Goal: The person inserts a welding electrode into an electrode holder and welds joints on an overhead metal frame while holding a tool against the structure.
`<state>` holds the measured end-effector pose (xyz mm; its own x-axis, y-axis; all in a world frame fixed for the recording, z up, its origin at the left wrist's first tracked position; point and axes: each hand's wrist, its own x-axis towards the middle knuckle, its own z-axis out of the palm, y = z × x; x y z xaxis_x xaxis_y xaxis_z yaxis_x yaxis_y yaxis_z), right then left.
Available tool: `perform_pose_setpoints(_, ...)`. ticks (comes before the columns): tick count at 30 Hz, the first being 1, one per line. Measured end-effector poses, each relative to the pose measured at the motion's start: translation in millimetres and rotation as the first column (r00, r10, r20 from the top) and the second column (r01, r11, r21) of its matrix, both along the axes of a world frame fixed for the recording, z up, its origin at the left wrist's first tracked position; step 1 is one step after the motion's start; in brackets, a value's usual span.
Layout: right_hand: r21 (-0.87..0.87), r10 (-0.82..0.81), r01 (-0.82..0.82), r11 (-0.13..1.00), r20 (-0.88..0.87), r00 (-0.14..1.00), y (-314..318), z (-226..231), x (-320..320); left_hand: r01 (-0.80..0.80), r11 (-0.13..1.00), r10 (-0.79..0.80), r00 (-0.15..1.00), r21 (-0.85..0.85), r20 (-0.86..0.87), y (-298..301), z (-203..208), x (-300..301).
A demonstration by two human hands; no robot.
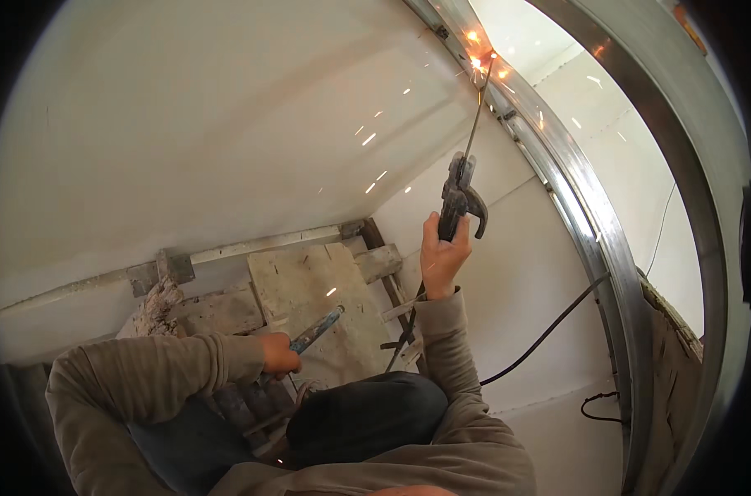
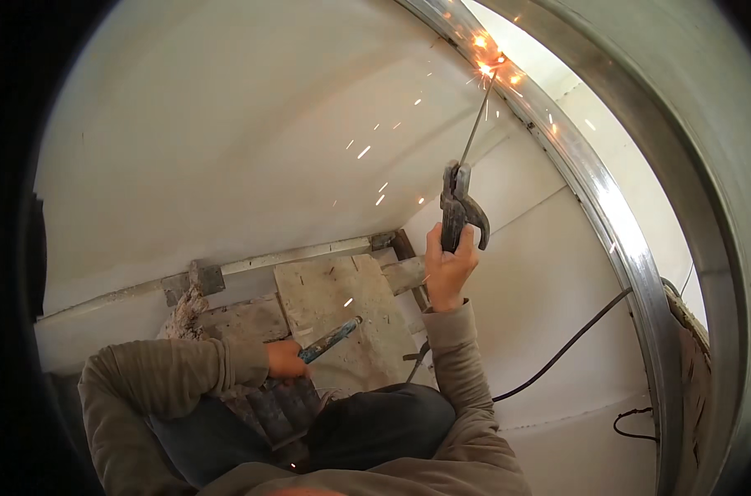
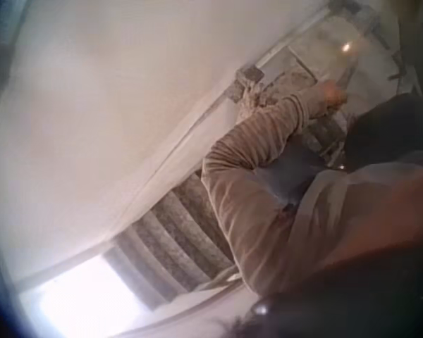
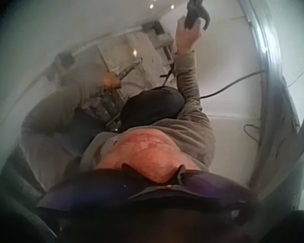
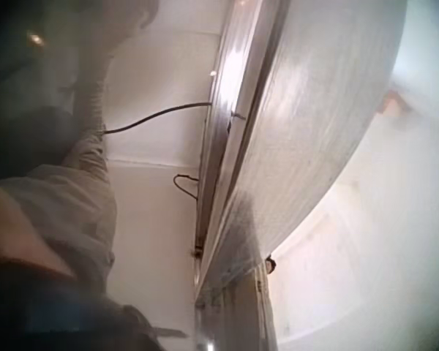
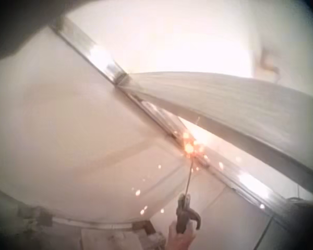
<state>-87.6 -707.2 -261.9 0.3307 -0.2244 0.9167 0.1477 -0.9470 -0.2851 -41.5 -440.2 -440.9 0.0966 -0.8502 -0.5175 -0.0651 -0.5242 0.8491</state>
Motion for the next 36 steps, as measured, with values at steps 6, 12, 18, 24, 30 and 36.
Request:
perform_pose_setpoints(6, -0.065, -0.119, 0.115, 0.991, -0.064, 0.991, -5, -1, -2, -0.019, 1.000, 0.019, 0.997, -0.006, -0.072, -4, -17, -5)
perform_pose_setpoints(12, -0.024, -0.117, 0.116, 0.993, -0.077, 0.990, -12, -6, -3, -0.007, 1.000, 0.008, 0.998, 0.017, -0.057, 0, -1, -6)
perform_pose_setpoints(18, 0.007, -0.067, 0.068, 0.998, -0.083, 0.994, -14, -8, -3, -0.007, 1.000, 0.008, 0.998, 0.019, -0.059, 0, 1, -6)
perform_pose_setpoints(24, -0.044, -0.144, 0.141, 0.989, -0.091, 0.985, -16, -8, -2, 0.018, 1.000, -0.017, 0.999, 0.010, -0.032, -4, -3, -7)
perform_pose_setpoints(30, -0.043, -0.116, 0.112, 0.993, -0.084, 0.990, -17, -9, -1, -0.015, 1.000, 0.015, 0.999, 0.015, -0.039, -4, -5, -7)
perform_pose_setpoints(36, -0.023, -0.115, 0.114, 0.993, -0.094, 0.989, -13, -8, -2, 0.002, 1.000, -0.001, 0.999, 0.030, -0.044, -2, 0, -6)
